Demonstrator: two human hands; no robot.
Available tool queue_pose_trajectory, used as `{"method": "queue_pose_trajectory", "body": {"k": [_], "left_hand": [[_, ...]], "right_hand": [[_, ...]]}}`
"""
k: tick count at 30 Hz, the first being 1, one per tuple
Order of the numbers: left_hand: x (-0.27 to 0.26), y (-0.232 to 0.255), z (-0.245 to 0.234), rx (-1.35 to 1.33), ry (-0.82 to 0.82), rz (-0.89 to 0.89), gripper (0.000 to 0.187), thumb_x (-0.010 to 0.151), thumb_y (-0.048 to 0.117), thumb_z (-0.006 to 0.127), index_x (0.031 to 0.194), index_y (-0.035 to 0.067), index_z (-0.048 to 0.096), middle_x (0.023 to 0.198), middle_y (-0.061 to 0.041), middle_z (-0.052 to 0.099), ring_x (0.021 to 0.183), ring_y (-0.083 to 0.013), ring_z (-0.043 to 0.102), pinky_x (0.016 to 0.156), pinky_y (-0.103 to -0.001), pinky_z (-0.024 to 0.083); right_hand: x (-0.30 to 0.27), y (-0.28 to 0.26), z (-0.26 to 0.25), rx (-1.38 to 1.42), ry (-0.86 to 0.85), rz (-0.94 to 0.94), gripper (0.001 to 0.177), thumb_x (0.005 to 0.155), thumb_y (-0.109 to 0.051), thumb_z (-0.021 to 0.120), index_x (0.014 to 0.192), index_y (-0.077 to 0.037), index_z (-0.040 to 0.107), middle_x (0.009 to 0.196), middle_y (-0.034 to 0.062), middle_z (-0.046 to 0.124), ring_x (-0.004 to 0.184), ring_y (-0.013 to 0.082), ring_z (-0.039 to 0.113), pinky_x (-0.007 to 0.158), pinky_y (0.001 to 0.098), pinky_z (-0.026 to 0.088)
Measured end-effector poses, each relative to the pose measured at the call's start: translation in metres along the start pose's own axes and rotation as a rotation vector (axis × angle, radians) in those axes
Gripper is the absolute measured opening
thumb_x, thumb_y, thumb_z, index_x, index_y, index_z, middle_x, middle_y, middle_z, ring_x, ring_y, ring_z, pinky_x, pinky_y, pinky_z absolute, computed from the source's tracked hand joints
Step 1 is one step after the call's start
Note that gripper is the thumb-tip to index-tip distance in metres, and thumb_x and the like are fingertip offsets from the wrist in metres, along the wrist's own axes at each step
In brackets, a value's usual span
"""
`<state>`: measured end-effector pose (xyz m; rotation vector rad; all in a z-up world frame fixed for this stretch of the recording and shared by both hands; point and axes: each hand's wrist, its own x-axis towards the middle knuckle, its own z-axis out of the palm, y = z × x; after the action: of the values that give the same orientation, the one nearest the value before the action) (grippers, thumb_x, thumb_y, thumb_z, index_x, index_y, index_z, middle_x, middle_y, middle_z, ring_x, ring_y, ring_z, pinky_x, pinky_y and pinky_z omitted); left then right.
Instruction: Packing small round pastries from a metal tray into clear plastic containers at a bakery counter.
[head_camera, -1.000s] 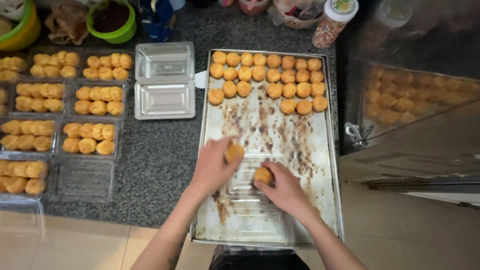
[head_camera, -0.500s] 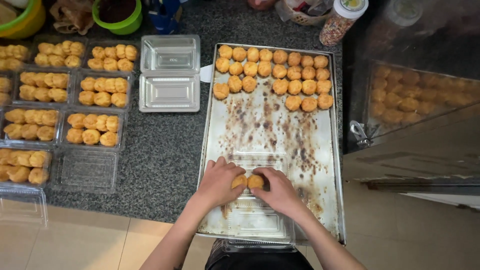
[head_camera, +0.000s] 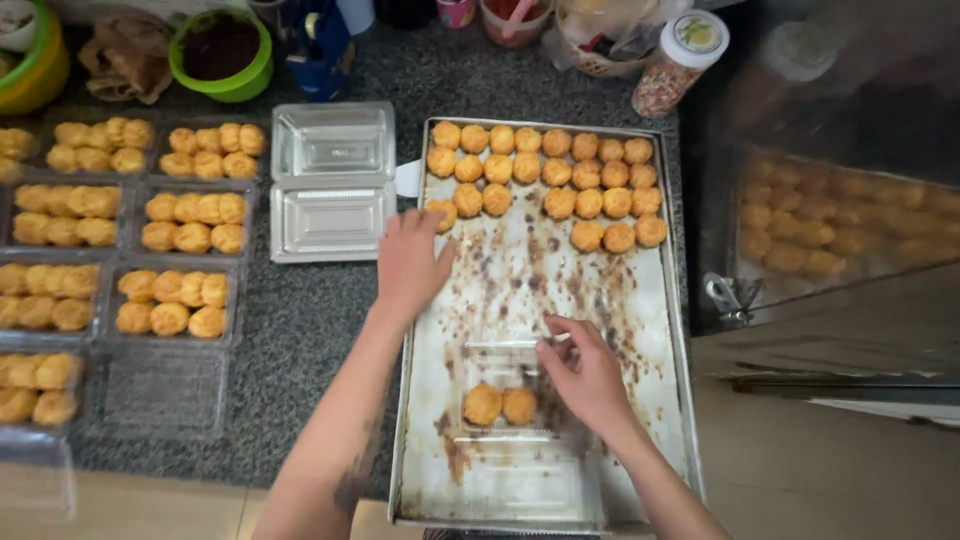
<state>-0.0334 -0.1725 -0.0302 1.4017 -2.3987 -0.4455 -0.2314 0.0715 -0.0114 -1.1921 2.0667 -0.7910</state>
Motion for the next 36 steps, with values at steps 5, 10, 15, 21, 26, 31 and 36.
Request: {"method": "queue_pose_trajectory", "body": {"k": [5, 10, 15, 21, 26, 31, 36], "left_hand": [[0.049, -0.019, 0.044, 0.19, 0.029, -0.036, 0.057, 0.099, 0.04, 0.081, 0.15, 0.016, 0.073, 0.137, -0.011, 0.072, 0.126, -0.0356, 0.064, 0.099, -0.052, 0.056], [0.037, -0.024, 0.053, 0.278, -0.009, -0.021, 0.038, 0.097, 0.04, 0.079, 0.128, 0.018, 0.077, 0.127, -0.008, 0.074, 0.124, -0.0314, 0.06, 0.102, -0.048, 0.048], [0.001, -0.017, 0.045, 0.209, -0.168, -0.054, 0.042, 0.099, 0.049, 0.075, 0.131, 0.023, 0.073, 0.124, -0.005, 0.079, 0.126, -0.0309, 0.063, 0.103, -0.05, 0.047], [-0.047, -0.016, 0.037, 0.065, -0.23, -0.083, 0.056, 0.097, 0.048, 0.078, 0.149, 0.029, 0.067, 0.125, -0.003, 0.079, 0.124, -0.0293, 0.064, 0.103, -0.048, 0.046], [-0.077, -0.006, 0.024, -0.142, -0.206, -0.216, 0.058, 0.097, 0.045, 0.08, 0.152, 0.03, 0.067, 0.118, -0.002, 0.08, 0.119, -0.0287, 0.065, 0.104, -0.048, 0.046], [-0.139, 0.054, -0.021, -0.559, -0.062, -0.289, 0.06, 0.1, 0.035, 0.08, 0.155, 0.013, 0.07, 0.127, -0.019, 0.082, 0.111, -0.0346, 0.068, 0.099, -0.047, 0.053], [-0.19, 0.062, 0.018, -0.147, 0.031, 0.058, 0.051, 0.099, 0.031, 0.079, 0.148, 0.019, 0.071, 0.121, -0.005, 0.076, 0.11, -0.0281, 0.066, 0.096, -0.045, 0.053]], "right_hand": [[0.038, 0.012, -0.016, -0.033, 0.176, 0.009, 0.045, 0.097, -0.03, 0.086, 0.138, -0.012, 0.078, 0.12, 0.0171, 0.078, 0.107, 0.0401, 0.082, 0.089, 0.0505, 0.068], [0.124, 0.032, -0.041, -0.288, 0.149, 0.013, 0.058, 0.104, -0.045, 0.076, 0.153, -0.015, 0.066, 0.149, 0.0137, 0.062, 0.133, 0.0486, 0.07, 0.112, 0.0635, 0.056], [0.177, 0.041, -0.028, -0.495, 0.031, 0.038, 0.065, 0.101, -0.042, 0.076, 0.161, -0.024, 0.059, 0.16, 0.0112, 0.053, 0.132, 0.0519, 0.071, 0.114, 0.0649, 0.057], [0.186, 0.051, -0.014, -0.602, 0.012, 0.091, 0.045, 0.103, -0.041, 0.071, 0.143, -0.026, 0.061, 0.151, 0.0103, 0.06, 0.128, 0.0504, 0.074, 0.107, 0.0623, 0.059], [0.122, 0.0, -0.042, -0.524, -0.086, 0.126, 0.068, 0.099, -0.051, 0.075, 0.159, -0.035, 0.048, 0.16, 0.0115, 0.059, 0.138, 0.0498, 0.07, 0.113, 0.0639, 0.056], [0.014, -0.02, -0.06, -0.219, -0.071, -0.058, 0.054, 0.1, -0.039, 0.077, 0.148, -0.016, 0.068, 0.146, 0.0222, 0.073, 0.139, 0.0475, 0.069, 0.115, 0.0625, 0.057], [-0.033, 0.036, -0.023, -0.279, -0.225, -0.081, 0.055, 0.1, -0.041, 0.076, 0.15, -0.02, 0.068, 0.144, 0.018, 0.073, 0.134, 0.0471, 0.072, 0.11, 0.063, 0.061]]}}
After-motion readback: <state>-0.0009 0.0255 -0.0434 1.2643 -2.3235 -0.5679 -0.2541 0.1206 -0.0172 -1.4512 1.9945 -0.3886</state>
